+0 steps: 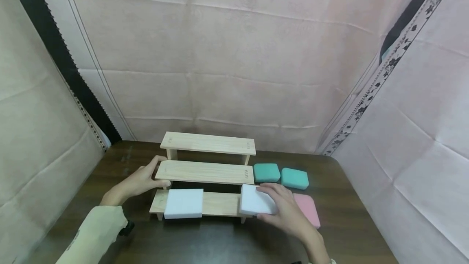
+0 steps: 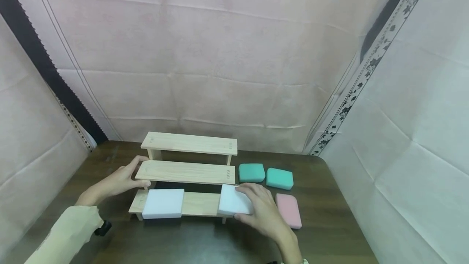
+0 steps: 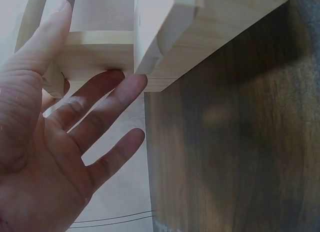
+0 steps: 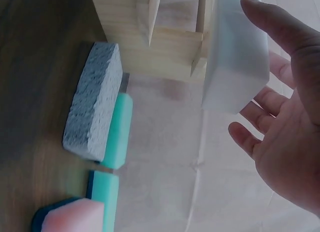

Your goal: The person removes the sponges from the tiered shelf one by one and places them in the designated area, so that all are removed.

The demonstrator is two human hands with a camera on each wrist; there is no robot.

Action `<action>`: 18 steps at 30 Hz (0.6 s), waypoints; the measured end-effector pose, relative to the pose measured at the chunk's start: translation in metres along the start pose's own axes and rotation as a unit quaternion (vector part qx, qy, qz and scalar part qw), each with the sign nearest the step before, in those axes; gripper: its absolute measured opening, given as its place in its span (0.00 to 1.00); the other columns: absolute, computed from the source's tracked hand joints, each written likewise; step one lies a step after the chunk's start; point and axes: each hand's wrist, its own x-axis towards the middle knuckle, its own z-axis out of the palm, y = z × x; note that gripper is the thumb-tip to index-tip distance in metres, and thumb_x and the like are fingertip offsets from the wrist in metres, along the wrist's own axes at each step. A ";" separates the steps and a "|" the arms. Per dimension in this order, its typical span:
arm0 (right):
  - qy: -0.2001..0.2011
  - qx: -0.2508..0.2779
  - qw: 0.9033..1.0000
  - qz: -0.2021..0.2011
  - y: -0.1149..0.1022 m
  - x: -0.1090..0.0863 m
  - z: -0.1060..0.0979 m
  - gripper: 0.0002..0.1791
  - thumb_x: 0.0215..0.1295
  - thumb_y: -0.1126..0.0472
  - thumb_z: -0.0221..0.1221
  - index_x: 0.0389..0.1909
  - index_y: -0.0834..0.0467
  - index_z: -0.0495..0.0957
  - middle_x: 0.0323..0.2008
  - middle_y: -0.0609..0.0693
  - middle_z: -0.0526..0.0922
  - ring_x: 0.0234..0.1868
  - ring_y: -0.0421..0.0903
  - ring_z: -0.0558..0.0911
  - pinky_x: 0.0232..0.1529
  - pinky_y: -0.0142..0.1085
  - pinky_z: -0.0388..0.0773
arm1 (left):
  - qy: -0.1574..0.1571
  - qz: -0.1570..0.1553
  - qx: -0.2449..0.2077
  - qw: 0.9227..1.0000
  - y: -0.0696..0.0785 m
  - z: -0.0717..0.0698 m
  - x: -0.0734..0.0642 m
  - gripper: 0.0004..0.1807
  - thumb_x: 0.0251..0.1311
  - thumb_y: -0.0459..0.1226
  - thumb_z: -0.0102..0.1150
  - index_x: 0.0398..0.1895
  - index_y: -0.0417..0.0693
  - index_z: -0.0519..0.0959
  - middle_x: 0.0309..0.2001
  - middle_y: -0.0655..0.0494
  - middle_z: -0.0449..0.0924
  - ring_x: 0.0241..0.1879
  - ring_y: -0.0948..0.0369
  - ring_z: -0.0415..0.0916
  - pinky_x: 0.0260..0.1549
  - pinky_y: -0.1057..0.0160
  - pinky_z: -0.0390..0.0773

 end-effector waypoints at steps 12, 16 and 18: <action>-0.004 -0.021 0.999 0.032 0.017 -0.017 -0.003 0.37 0.46 0.49 0.79 0.60 0.47 0.77 0.60 0.42 0.77 0.61 0.47 0.73 0.59 0.54 0.69 | -0.003 0.005 -0.002 1.000 -0.003 0.000 0.001 0.45 0.57 0.55 0.71 0.69 0.51 0.55 0.58 0.36 0.76 0.54 0.44 0.78 0.46 0.42 0.78; -0.007 -0.027 0.999 0.042 0.021 -0.021 -0.005 0.37 0.46 0.49 0.79 0.60 0.47 0.77 0.61 0.44 0.77 0.62 0.49 0.73 0.59 0.54 0.69 | -0.004 0.005 -0.002 1.000 -0.003 0.000 0.001 0.45 0.57 0.54 0.70 0.69 0.51 0.55 0.58 0.35 0.76 0.55 0.43 0.77 0.47 0.41 0.77; -0.009 -0.028 0.999 0.043 0.023 -0.023 -0.005 0.37 0.46 0.50 0.79 0.60 0.48 0.77 0.61 0.46 0.77 0.63 0.50 0.73 0.60 0.54 0.69 | -0.004 0.004 -0.002 1.000 -0.003 0.000 0.001 0.45 0.57 0.54 0.70 0.69 0.51 0.55 0.59 0.35 0.76 0.55 0.43 0.77 0.47 0.41 0.77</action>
